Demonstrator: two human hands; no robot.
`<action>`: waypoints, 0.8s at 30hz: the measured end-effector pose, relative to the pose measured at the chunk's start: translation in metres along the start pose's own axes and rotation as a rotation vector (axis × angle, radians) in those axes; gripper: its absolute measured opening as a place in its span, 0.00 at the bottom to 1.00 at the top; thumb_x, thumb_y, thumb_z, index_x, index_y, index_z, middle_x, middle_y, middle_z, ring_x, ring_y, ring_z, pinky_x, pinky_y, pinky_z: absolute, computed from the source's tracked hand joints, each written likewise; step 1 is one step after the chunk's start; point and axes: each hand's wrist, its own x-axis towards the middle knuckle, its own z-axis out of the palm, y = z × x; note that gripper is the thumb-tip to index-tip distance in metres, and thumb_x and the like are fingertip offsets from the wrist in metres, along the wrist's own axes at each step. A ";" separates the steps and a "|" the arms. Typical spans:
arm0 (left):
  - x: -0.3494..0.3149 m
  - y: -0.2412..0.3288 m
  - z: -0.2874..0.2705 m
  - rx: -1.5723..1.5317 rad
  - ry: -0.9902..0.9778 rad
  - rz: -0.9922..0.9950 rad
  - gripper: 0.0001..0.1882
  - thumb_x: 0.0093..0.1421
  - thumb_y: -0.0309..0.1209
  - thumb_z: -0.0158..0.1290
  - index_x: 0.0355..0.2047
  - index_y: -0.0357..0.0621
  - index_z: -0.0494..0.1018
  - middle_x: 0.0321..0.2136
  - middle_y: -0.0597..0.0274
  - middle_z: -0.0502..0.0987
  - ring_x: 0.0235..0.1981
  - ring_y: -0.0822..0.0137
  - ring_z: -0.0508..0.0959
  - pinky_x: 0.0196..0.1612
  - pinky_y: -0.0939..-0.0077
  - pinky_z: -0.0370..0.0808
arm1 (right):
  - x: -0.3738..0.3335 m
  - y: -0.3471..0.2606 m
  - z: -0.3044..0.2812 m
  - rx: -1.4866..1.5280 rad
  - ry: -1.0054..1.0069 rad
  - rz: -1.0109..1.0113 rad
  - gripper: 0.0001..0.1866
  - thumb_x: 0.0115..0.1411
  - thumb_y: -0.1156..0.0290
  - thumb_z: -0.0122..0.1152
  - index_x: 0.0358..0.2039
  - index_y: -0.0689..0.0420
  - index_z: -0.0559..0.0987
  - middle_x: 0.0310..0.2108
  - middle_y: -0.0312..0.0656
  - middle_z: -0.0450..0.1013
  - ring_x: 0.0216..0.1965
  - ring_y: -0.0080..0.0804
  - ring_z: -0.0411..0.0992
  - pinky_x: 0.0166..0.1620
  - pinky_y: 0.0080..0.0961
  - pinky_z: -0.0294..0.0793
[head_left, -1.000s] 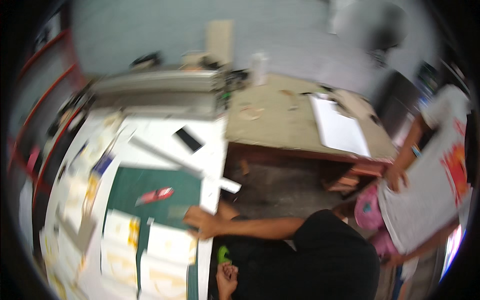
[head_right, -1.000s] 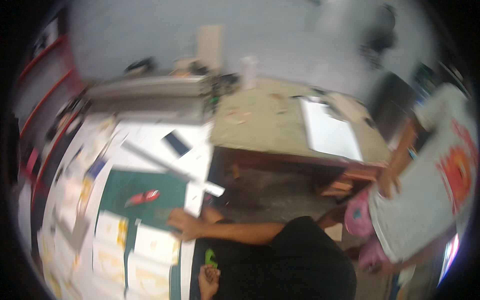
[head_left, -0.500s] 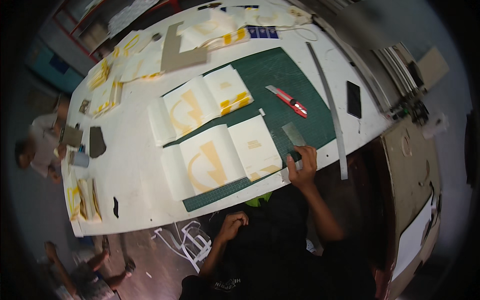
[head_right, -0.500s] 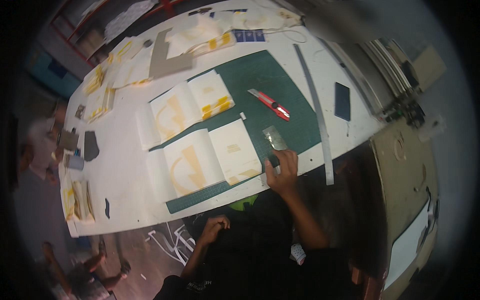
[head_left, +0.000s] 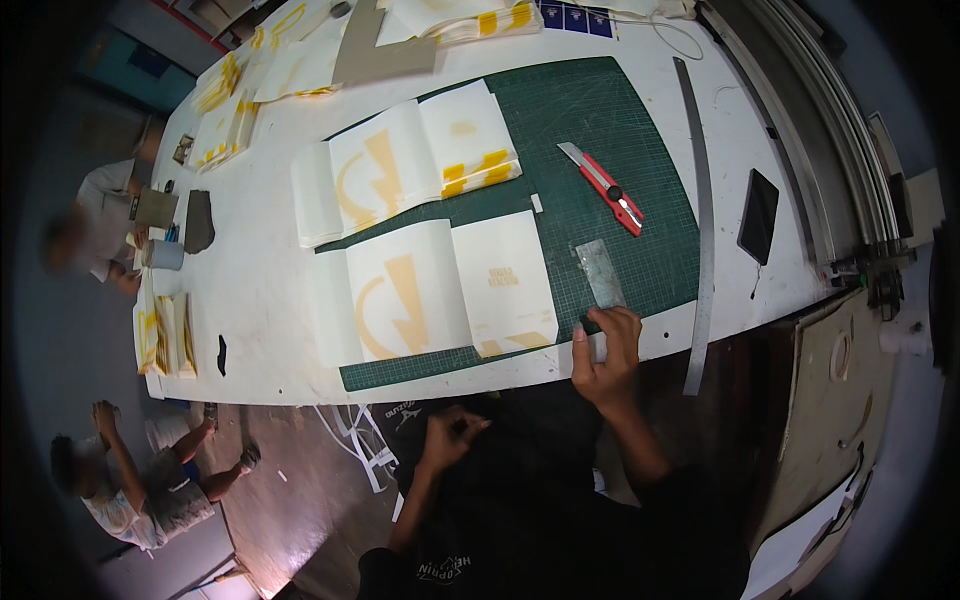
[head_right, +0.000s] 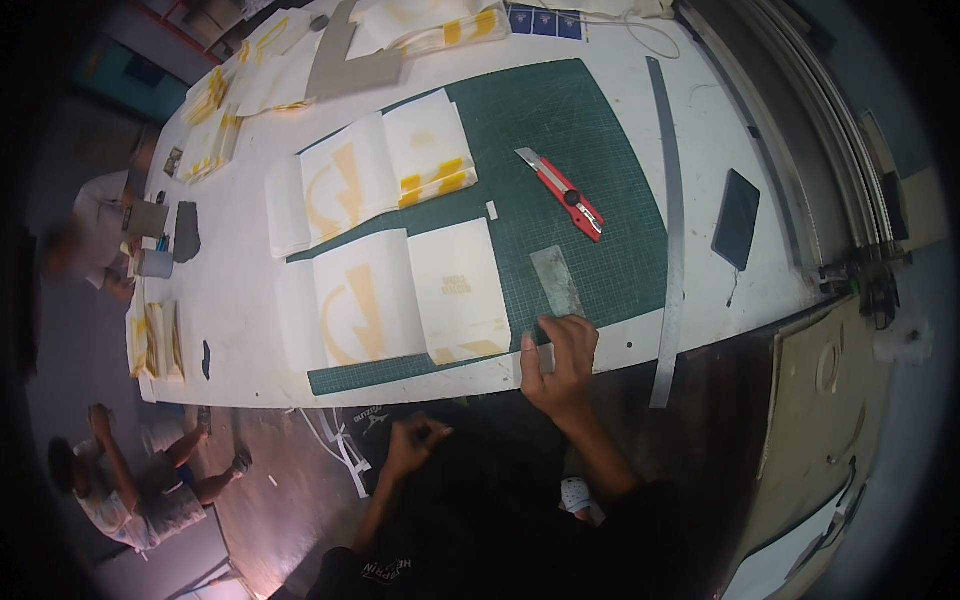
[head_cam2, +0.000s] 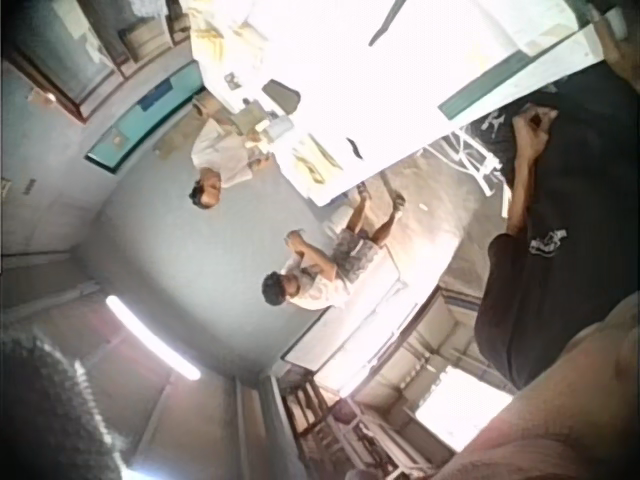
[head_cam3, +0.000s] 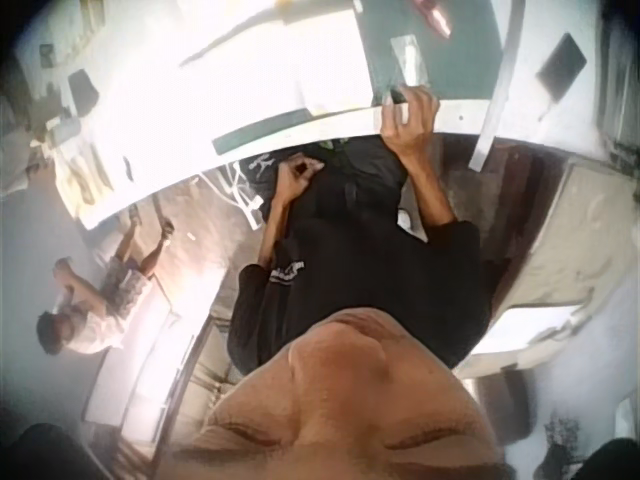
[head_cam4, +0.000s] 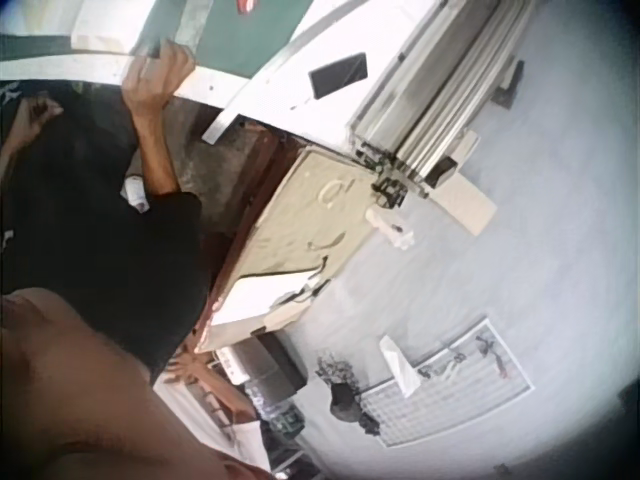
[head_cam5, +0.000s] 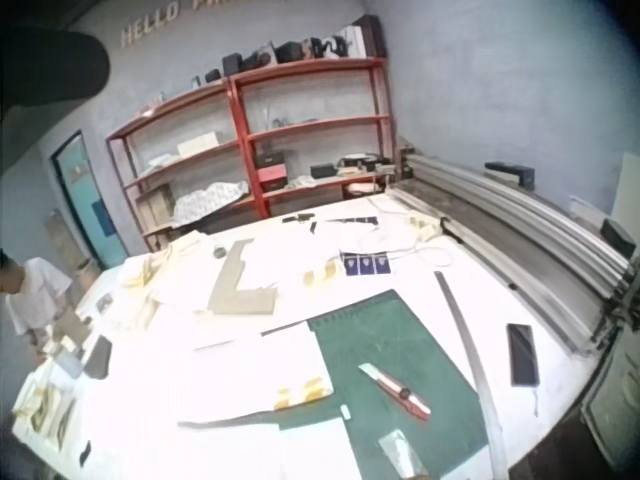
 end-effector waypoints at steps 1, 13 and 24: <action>-0.001 0.002 0.000 0.014 0.001 -0.012 0.08 0.59 0.29 0.71 0.31 0.37 0.85 0.26 0.58 0.83 0.28 0.72 0.81 0.35 0.72 0.77 | 0.000 0.001 0.000 0.006 -0.006 0.000 0.18 0.56 0.78 0.67 0.47 0.66 0.78 0.44 0.53 0.76 0.47 0.55 0.73 0.52 0.47 0.73; 0.013 -0.018 0.013 0.109 -0.054 0.049 0.10 0.68 0.31 0.60 0.37 0.35 0.81 0.35 0.46 0.84 0.39 0.52 0.86 0.44 0.64 0.79 | 0.005 -0.004 -0.001 -0.011 -0.004 0.002 0.16 0.56 0.78 0.68 0.45 0.66 0.80 0.43 0.53 0.78 0.46 0.53 0.73 0.52 0.46 0.73; 0.039 -0.029 -0.009 0.153 -0.335 0.156 0.08 0.71 0.28 0.52 0.41 0.34 0.76 0.34 0.45 0.82 0.38 0.49 0.85 0.44 0.61 0.79 | 0.004 -0.008 0.010 -0.156 0.160 -0.059 0.16 0.54 0.76 0.71 0.43 0.65 0.81 0.39 0.50 0.77 0.43 0.49 0.74 0.50 0.42 0.75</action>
